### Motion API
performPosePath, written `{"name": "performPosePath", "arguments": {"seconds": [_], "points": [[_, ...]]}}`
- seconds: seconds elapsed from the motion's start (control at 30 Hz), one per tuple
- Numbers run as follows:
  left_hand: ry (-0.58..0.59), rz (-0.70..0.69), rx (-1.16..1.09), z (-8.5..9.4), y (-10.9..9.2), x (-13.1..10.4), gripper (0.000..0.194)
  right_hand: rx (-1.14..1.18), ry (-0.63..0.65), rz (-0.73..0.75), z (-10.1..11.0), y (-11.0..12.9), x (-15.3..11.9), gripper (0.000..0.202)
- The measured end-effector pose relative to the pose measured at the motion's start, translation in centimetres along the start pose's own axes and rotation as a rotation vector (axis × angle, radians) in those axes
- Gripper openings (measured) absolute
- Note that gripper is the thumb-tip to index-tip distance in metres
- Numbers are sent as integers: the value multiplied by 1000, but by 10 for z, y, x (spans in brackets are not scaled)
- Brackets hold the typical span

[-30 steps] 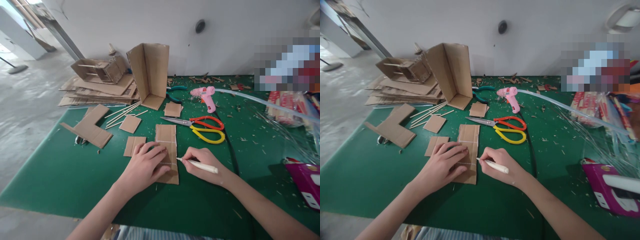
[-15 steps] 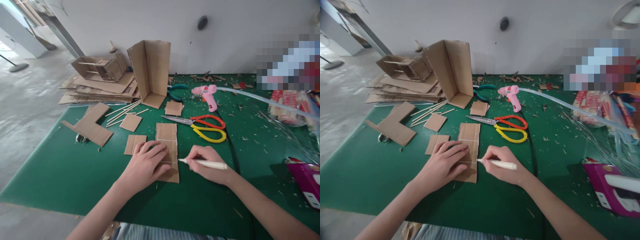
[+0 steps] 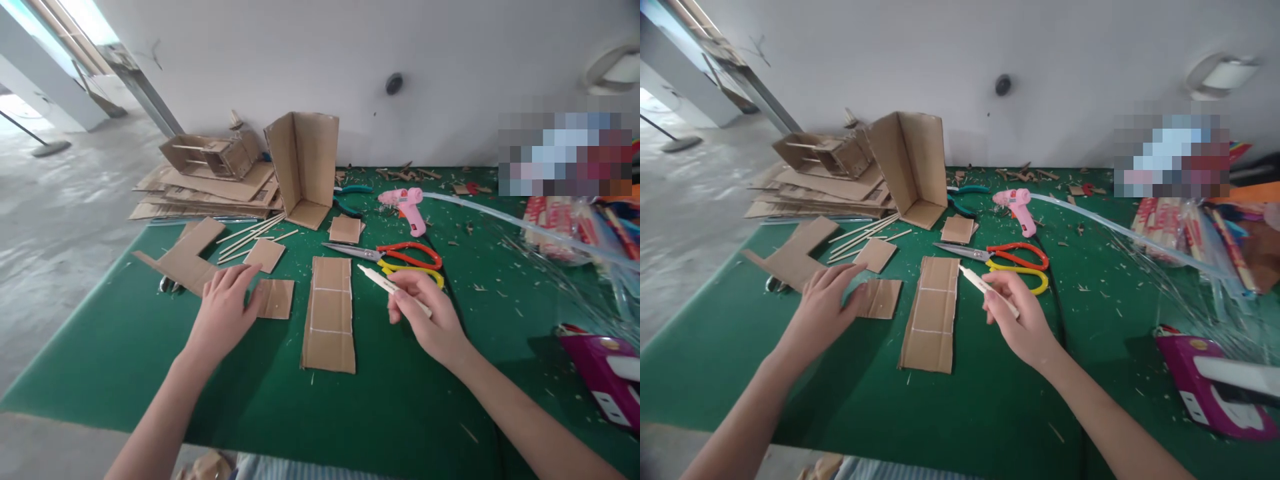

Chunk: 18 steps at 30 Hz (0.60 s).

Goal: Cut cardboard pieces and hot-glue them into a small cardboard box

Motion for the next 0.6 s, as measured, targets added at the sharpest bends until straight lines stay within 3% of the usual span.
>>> {"name": "performPosePath", "arguments": {"seconds": [0.1,0.2,0.3,0.37,0.47,0.53,0.6], "points": [[58,46,61,-5,17,3,41,-165,-50,-3,10,9,4,11],[73,91,97,-4,27,10,43,-299,-21,0,14,20,11,16],[45,89,77,4,25,18,43,-499,65,128,2,41,27,23],[28,38,29,8,9,22,40,-663,178,249,-22,53,43,28],[62,-97,-61,4,-30,22,33,-866,291,364,-65,57,78,35],[81,-145,-88,0,-52,21,33,-1005,346,382,-91,50,102,37],[77,-142,-85,-4,-62,21,34,-1123,329,362,-104,45,119,43]]}}
Point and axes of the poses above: each hand's wrist, its own x-axis towards the middle knuckle, its own z-axis out of the back of the hand, y = z × x, the point moved 8 cm from there along x, towards the middle knuckle, and after that the axes turned 7 degrees about y, right-handed, at the moved point
